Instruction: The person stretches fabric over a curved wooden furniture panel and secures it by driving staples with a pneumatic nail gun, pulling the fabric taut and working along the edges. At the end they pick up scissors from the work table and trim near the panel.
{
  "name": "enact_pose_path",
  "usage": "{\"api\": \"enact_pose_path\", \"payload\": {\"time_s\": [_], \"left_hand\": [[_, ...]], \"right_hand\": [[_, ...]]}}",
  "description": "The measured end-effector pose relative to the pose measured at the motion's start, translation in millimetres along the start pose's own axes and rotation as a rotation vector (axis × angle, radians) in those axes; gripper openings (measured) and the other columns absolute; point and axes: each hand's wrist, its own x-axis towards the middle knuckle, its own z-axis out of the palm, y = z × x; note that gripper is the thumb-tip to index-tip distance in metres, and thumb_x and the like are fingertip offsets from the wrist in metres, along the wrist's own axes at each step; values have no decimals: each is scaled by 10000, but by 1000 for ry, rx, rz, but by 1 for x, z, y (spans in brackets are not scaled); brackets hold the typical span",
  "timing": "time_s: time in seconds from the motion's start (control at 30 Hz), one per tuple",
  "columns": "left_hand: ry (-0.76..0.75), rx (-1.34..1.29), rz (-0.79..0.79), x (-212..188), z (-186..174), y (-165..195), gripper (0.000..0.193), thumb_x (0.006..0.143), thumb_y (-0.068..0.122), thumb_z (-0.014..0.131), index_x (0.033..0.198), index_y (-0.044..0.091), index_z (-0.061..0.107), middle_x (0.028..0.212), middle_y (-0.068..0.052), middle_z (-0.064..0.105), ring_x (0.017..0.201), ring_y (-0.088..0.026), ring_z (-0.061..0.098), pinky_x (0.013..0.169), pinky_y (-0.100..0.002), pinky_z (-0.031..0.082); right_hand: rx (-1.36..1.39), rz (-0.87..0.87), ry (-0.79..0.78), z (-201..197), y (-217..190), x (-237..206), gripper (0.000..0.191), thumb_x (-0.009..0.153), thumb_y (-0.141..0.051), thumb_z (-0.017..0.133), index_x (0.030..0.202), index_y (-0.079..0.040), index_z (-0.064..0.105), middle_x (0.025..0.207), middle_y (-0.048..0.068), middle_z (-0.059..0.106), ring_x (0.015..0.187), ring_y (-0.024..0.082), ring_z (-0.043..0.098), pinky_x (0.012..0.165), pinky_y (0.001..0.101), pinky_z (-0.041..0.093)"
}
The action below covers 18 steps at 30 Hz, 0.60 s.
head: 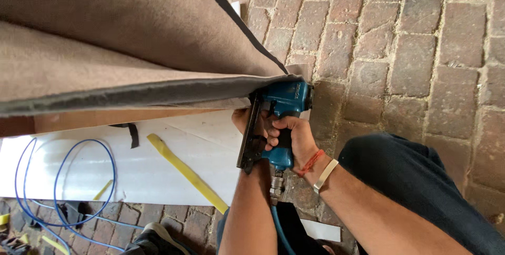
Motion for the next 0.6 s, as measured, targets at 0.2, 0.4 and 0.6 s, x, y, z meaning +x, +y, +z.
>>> {"api": "enact_pose_path", "payload": {"time_s": [0.2,0.4,0.6], "left_hand": [[-69,3,-72,21,-31,-13,178,985,69,568,927,-67,667,642,-111,643,483,-179,608,381,-308,482],[-88,30,-139,36,-38,-22,185,967,36,531,882,-89,638,626,-157,620,432,-260,601,341,-374,473],[-829,-503,-630,28,-34,-8,446,972,428,443,825,43,612,642,-241,640,393,-363,608,250,-457,435]], "right_hand": [[41,70,22,2,6,1,198,825,-89,534,1004,-59,612,617,-8,477,522,137,486,584,328,498],[-34,46,98,9,5,4,151,827,-98,534,936,-50,627,627,8,501,525,145,503,591,345,515],[-35,34,147,10,6,1,42,830,-97,552,838,-56,545,634,29,514,525,168,521,592,366,522]]}}
